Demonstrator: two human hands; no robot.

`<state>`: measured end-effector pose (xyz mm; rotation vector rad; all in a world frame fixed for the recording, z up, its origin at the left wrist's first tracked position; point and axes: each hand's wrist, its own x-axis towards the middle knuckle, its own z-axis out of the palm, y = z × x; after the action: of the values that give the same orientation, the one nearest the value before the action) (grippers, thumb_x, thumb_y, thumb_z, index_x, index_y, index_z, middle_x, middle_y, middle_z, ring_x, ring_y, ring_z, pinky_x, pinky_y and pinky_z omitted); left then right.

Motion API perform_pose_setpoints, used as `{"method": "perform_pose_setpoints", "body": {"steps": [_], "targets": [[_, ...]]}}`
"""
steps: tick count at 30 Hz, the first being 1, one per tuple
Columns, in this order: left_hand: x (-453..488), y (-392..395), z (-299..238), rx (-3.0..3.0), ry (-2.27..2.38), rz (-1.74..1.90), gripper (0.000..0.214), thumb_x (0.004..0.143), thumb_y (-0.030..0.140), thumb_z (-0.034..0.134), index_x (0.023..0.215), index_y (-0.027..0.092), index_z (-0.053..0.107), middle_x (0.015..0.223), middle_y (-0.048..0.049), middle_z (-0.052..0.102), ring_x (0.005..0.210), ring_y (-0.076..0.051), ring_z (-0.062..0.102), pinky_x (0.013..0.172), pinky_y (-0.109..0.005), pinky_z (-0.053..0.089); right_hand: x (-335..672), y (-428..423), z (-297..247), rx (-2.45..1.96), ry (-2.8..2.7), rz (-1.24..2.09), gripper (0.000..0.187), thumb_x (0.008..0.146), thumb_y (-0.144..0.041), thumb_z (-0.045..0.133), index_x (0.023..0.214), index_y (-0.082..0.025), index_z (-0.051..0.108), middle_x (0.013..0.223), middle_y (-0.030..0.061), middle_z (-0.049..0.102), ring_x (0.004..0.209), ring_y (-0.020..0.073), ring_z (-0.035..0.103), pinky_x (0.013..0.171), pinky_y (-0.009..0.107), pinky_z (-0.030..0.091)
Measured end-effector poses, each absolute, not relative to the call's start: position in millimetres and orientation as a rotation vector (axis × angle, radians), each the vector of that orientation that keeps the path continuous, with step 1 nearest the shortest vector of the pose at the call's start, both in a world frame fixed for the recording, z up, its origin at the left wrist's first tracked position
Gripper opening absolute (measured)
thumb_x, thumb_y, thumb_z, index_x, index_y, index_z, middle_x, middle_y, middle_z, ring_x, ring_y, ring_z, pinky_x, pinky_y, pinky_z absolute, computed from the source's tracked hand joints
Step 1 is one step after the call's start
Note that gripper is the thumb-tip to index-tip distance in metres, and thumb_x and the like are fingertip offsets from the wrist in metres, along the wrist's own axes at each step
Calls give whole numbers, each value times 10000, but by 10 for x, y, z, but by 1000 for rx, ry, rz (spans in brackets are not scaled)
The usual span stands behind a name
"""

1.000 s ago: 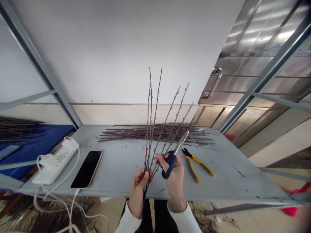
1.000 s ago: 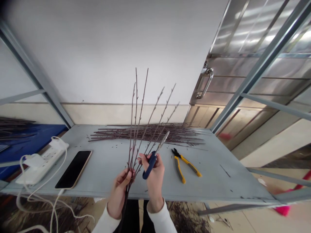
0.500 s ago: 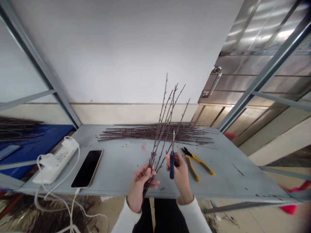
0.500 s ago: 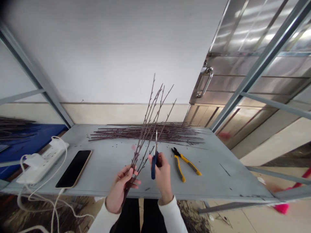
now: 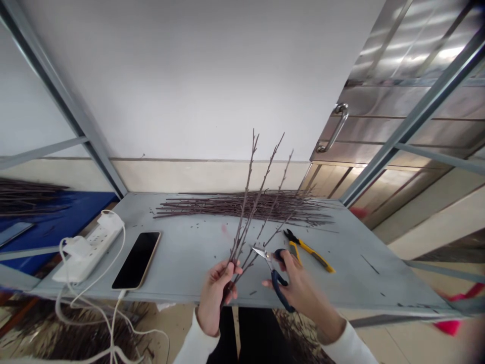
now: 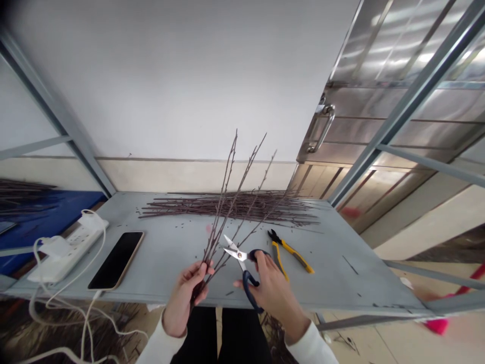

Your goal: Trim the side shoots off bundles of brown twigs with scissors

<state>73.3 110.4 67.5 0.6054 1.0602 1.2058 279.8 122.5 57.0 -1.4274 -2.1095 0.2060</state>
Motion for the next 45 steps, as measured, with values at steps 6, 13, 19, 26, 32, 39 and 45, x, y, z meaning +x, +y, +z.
{"method": "perform_pose_setpoints", "body": {"steps": [6,13,19,26,32,39,45], "targets": [[725,1079,705,632,1061,1197,422,537,491,774,718,121,686,645,-31,666,258,6,338,299,-171,133,2876,1306,778,-1352,-2226,-199,236,800,-397,536,896,-193,466,817,84,605,740,233,614,617,312,482],[688,1036,711,661,1062,1174,420,561,498,761,745,126,698,648,-25,647,271,3,354,305,-171,122,2977,1371,850,-1256,-2301,-353,278,825,-455,525,852,-180,559,748,70,640,693,209,617,634,298,448],[665,1020,707,676,1045,1152,436,550,515,763,739,127,698,639,-17,635,257,9,336,305,-180,103,3048,1376,876,-1217,-2322,-440,303,848,-467,508,810,-178,591,747,64,668,653,182,624,616,282,441],[659,1013,699,671,1022,1136,397,584,485,755,721,118,689,648,-16,631,254,19,306,307,-189,86,3158,1399,927,-1120,-2380,-530,265,864,-411,503,774,-182,601,680,41,678,613,173,643,596,263,431],[649,1023,702,675,1052,1119,436,554,496,764,751,113,694,655,-30,651,266,-10,387,290,-179,152,3212,1348,757,-1257,-2196,-326,307,823,-488,527,772,-191,584,595,1,654,507,127,621,489,203,397],[645,987,756,617,1095,1070,430,560,480,772,818,140,721,767,-50,693,386,-65,571,341,-153,318,3292,1207,643,-1664,-1650,-94,419,755,-604,488,670,-195,520,499,-25,552,426,85,478,452,160,377],[650,943,817,589,1080,1069,367,588,430,780,843,169,737,852,-46,693,483,-92,636,396,-145,375,3514,1098,563,-2083,-1448,246,407,725,-596,464,580,-216,463,436,-50,412,435,104,396,416,180,336]]}}
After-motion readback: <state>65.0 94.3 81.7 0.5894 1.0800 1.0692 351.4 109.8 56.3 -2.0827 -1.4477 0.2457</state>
